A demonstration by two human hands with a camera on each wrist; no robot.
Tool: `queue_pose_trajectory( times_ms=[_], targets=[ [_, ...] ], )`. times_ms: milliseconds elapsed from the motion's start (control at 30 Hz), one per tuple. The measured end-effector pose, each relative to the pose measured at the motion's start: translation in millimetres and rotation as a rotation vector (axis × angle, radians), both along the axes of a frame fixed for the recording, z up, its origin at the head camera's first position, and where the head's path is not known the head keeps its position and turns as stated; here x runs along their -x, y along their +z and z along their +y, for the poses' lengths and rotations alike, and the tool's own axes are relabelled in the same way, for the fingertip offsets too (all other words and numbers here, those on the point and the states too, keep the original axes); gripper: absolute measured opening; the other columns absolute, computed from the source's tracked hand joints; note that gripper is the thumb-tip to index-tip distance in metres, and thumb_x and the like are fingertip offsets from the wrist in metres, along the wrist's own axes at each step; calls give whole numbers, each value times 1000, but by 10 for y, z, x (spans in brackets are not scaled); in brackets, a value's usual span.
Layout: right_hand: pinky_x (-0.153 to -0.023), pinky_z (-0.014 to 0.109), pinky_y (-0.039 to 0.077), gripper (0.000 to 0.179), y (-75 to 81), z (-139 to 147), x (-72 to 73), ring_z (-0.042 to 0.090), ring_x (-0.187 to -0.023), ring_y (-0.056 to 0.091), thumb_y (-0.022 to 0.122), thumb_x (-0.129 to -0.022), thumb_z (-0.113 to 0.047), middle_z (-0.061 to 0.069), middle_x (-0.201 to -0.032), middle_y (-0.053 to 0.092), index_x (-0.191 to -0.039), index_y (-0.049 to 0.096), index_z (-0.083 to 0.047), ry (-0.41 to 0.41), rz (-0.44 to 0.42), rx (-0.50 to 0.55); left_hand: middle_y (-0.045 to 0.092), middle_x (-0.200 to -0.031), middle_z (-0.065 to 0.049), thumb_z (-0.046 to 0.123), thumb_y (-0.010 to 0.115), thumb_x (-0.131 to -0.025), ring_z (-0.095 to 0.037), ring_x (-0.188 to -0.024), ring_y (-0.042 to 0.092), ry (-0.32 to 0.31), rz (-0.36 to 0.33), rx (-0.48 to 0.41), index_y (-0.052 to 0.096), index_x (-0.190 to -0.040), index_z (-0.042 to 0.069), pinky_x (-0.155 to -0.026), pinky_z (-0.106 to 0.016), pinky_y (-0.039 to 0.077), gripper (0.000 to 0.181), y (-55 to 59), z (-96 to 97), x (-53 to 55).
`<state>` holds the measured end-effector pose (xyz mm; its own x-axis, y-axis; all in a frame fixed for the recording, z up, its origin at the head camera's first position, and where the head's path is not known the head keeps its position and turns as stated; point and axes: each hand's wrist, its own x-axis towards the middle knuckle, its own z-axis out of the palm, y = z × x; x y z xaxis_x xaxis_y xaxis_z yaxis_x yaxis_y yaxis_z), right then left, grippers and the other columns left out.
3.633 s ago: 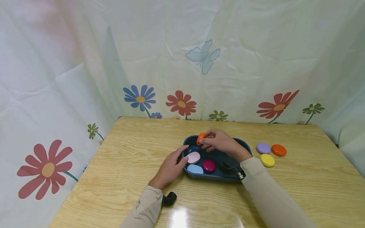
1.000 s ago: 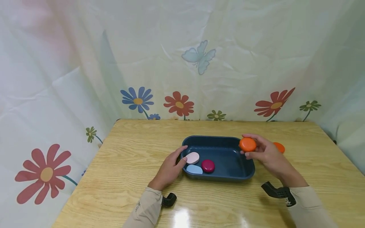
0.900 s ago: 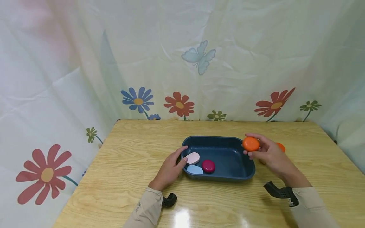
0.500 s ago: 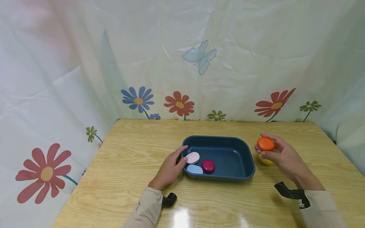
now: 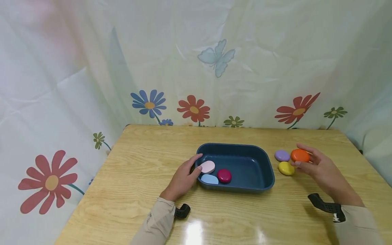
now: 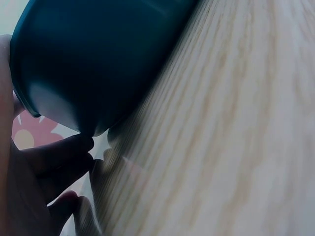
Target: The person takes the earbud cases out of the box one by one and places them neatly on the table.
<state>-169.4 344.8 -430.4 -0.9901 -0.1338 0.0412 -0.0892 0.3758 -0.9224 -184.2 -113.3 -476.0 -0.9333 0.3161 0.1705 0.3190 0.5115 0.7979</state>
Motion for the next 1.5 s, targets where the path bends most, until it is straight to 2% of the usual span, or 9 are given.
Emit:
queue_pose_trajectory(
  times_ms=[133,233,433,533,700,833,1167,1333,1500],
  targets=[
    [-81,21,56,72,-26,91,9,-6,-98,58,61,-102,-25,31,-146,30,-155,20,1,-51,-67,-59,44,-153,5,44,47,-105,-19,-141,39,-4,1,-5,44,-152,30,-116,-46,32,49,16,-4,2],
    [-80,22,57,73,-45,146,4,-6,-96,58,62,-102,-26,35,-146,29,-149,20,10,-62,-107,-83,44,-153,4,43,47,-105,-19,-141,40,-8,5,-4,44,-152,30,-115,-46,32,49,10,-5,5],
    [-75,24,53,74,-46,308,-36,4,-96,56,60,-101,-37,33,-142,40,-150,27,8,-31,-175,-286,45,-153,4,41,48,-105,-20,-141,40,-5,0,-3,45,-152,29,-116,-47,32,48,-9,4,7],
    [-75,25,51,79,-48,365,-34,9,-99,54,58,-101,-44,33,-142,39,-151,27,8,-26,-220,-345,44,-153,4,42,48,-105,-20,-142,39,2,-7,-3,45,-152,30,-116,-48,32,49,-12,7,0],
    [-75,27,55,82,-78,409,-16,11,-97,58,60,-101,-41,34,-140,40,-151,25,13,-45,-268,-305,44,-153,5,44,47,-104,-18,-142,39,3,-3,-8,44,-152,32,-116,-46,32,49,-4,2,-3],
    [-74,28,55,79,-113,419,0,15,-93,61,61,-101,-38,31,-132,46,-150,25,13,-61,-274,-306,44,-153,6,44,47,-105,-16,-141,38,-3,10,-15,44,-152,30,-116,-44,32,50,-6,-11,2],
    [-70,29,58,72,-171,393,18,19,-84,63,65,-98,-19,25,-111,55,-144,24,19,-64,-193,-325,44,-153,6,42,48,-105,-16,-142,38,-3,6,-11,44,-153,28,-116,-44,31,50,-22,-11,2],
    [-70,29,58,73,-173,403,19,17,-86,63,64,-99,-23,32,-118,51,-141,24,22,-72,-189,-321,44,-153,6,43,48,-105,-16,-142,38,-1,9,-5,44,-152,28,-116,-44,31,50,-16,-3,5],
    [-71,29,57,72,-174,403,9,17,-89,63,64,-100,-29,35,-126,50,-141,31,19,-59,-202,-347,43,-153,6,46,47,-104,-17,-142,38,-1,5,-5,44,-152,28,-116,-45,31,51,-24,-5,9]
  ],
)
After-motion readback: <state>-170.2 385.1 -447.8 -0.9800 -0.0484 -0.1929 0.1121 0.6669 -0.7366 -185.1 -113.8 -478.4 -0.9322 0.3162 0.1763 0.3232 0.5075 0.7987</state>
